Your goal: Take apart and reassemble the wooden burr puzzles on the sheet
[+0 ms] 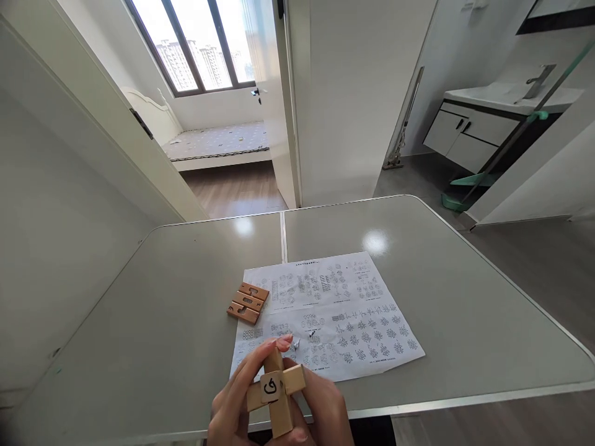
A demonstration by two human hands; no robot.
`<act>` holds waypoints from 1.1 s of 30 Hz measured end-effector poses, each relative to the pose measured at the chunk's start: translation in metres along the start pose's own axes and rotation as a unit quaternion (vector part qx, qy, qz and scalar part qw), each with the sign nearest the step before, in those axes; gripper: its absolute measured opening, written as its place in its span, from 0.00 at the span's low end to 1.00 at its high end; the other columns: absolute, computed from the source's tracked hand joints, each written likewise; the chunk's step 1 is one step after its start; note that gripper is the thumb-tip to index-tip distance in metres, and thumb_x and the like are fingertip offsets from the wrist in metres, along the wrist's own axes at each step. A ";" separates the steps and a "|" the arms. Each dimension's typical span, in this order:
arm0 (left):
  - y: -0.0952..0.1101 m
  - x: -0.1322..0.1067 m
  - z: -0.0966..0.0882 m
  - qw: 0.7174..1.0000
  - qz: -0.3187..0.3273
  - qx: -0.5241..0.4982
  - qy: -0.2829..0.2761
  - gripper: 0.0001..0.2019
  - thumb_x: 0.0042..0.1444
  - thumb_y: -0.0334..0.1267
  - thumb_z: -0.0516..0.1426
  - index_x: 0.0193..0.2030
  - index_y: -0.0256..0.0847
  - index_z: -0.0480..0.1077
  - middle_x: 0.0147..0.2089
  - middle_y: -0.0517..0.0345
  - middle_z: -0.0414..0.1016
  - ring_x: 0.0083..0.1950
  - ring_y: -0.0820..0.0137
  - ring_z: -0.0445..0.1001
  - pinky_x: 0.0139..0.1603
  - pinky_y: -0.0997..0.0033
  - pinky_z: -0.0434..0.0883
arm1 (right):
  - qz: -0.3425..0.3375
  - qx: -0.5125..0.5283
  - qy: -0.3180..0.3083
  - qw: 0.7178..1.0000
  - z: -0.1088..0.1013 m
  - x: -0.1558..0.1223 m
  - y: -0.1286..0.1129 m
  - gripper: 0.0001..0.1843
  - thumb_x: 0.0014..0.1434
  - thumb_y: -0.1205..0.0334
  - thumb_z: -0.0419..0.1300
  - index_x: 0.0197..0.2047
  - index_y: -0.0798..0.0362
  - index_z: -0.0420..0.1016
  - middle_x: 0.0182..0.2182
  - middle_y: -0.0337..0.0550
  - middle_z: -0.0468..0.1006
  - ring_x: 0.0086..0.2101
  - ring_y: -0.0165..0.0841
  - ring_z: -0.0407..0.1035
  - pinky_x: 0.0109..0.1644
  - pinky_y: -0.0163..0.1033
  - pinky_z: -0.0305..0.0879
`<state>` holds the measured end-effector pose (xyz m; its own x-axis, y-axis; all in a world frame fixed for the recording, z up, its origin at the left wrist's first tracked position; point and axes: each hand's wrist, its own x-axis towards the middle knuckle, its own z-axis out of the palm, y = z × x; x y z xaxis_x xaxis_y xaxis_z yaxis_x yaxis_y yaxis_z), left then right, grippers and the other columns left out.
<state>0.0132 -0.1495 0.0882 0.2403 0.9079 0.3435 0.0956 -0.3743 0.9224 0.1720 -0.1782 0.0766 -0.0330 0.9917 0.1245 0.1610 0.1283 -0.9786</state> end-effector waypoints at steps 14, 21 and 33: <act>0.007 0.012 -0.022 0.965 -0.052 -0.138 -0.215 0.31 0.56 0.44 0.72 0.66 0.47 0.74 0.59 0.43 0.82 0.62 0.47 0.79 0.66 0.53 0.74 | -0.041 0.068 -0.197 0.977 -0.028 0.025 -0.009 0.18 0.69 0.48 0.62 0.35 0.50 0.83 0.30 0.42 0.78 0.33 0.36 0.74 0.39 0.35 0.77; 0.005 0.015 -0.019 0.972 -0.002 -0.118 -0.205 0.31 0.55 0.52 0.72 0.63 0.45 0.75 0.55 0.43 0.83 0.60 0.47 0.81 0.66 0.52 0.75 | -0.101 0.020 -0.171 0.980 -0.027 0.019 0.011 0.18 0.71 0.50 0.60 0.33 0.46 0.84 0.26 0.37 0.77 0.29 0.34 0.76 0.39 0.35 0.77; 0.004 0.011 -0.009 0.992 0.092 0.036 -0.085 0.34 0.57 0.49 0.71 0.68 0.48 0.70 0.59 0.46 0.82 0.59 0.50 0.83 0.73 0.45 0.69 | -0.200 -0.075 -0.037 0.976 -0.015 0.008 0.010 0.14 0.74 0.63 0.55 0.35 0.51 0.74 0.28 0.41 0.79 0.30 0.34 0.76 0.35 0.33 0.74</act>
<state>0.0076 -0.1389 0.0973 0.4180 0.7807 0.4645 0.1025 -0.5486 0.8298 0.1884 -0.1688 0.0708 -0.1935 0.8592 0.4736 0.2633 0.5105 -0.8186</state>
